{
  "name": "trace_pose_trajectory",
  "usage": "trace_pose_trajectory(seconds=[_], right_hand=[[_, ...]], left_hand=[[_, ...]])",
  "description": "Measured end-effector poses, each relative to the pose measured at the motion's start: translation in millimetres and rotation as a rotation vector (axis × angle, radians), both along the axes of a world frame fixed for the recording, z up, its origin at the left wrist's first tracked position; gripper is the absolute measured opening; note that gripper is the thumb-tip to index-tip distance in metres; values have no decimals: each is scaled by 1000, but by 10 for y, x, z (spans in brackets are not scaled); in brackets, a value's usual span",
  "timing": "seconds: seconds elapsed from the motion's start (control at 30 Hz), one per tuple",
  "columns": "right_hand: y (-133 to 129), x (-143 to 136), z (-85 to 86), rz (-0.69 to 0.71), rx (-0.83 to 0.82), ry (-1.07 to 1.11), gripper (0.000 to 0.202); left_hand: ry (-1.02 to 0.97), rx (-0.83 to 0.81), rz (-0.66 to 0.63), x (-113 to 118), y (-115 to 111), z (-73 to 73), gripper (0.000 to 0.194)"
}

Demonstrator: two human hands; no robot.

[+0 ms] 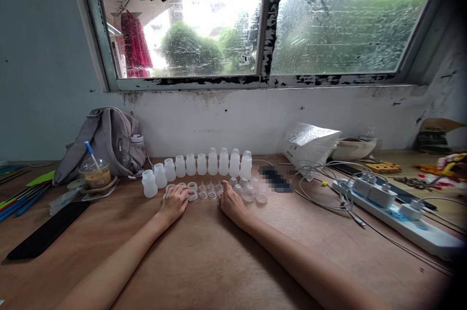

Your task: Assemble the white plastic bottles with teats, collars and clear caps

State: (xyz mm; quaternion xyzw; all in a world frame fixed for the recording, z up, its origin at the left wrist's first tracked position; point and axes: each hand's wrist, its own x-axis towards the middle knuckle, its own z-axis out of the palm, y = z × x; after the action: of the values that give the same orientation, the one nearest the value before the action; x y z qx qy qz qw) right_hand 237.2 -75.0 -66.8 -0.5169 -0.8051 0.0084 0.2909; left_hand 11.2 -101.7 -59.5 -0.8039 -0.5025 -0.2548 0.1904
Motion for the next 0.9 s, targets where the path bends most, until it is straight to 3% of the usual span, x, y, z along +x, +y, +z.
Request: trace_pose_trajectory(seconds=[0.43,0.67,0.8,0.9], right_hand=[[52,1,10,1,-82,-83,40],[-60,-15,44,-9,20,-56,34],[-134,38,46,18,78,-61,33],[-194,110,39,26,94,-80,34]], left_hand=[[-21,-4,-31,91,-65,46,19],[-37,14,-15,113,-83,80,22],[-29,50,7,150,28,169,23],[-1,84,56,269,260,332,25]])
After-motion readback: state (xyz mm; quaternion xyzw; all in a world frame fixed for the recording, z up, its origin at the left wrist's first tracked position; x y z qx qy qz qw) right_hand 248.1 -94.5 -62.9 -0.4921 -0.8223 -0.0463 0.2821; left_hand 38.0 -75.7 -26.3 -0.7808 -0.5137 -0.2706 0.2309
